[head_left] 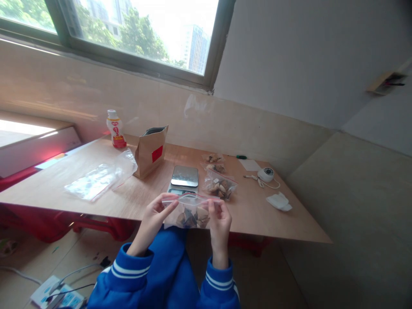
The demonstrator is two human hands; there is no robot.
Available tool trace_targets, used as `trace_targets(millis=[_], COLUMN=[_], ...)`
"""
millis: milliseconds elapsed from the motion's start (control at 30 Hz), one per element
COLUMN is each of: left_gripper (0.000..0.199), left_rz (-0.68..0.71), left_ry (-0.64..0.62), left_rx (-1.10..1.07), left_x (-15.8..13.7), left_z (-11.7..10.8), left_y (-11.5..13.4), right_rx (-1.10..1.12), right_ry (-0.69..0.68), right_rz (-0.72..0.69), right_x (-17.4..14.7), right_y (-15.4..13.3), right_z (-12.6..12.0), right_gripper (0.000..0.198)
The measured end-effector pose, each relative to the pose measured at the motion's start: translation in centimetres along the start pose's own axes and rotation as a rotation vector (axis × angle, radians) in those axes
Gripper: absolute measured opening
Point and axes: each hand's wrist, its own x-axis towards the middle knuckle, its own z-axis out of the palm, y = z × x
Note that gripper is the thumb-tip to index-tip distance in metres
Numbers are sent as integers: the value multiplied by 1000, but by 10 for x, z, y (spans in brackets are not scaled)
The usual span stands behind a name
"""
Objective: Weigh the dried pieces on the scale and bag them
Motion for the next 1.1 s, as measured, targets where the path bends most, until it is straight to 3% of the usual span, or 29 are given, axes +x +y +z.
trace_targets(millis=[500,867,967,1100], left_gripper=[27,29,35,32], left_rz=[60,115,86,71], left_ry=[82,123,97,73], left_rx=[141,49,31,31], left_x=[1,-4,-5,-3], left_z=[-1,-1,-1,-2], left_y=[0,7,6,6], right_rx=[-38,120,126,147], right_ry=[93,-161,-178,-176], right_rz=[-27,37,96,96], right_x=[-4,-4,-4,-4], right_y=[-4,-4,-5,-4], right_z=[1,9,12,11], right_gripper=[33,35,41,33])
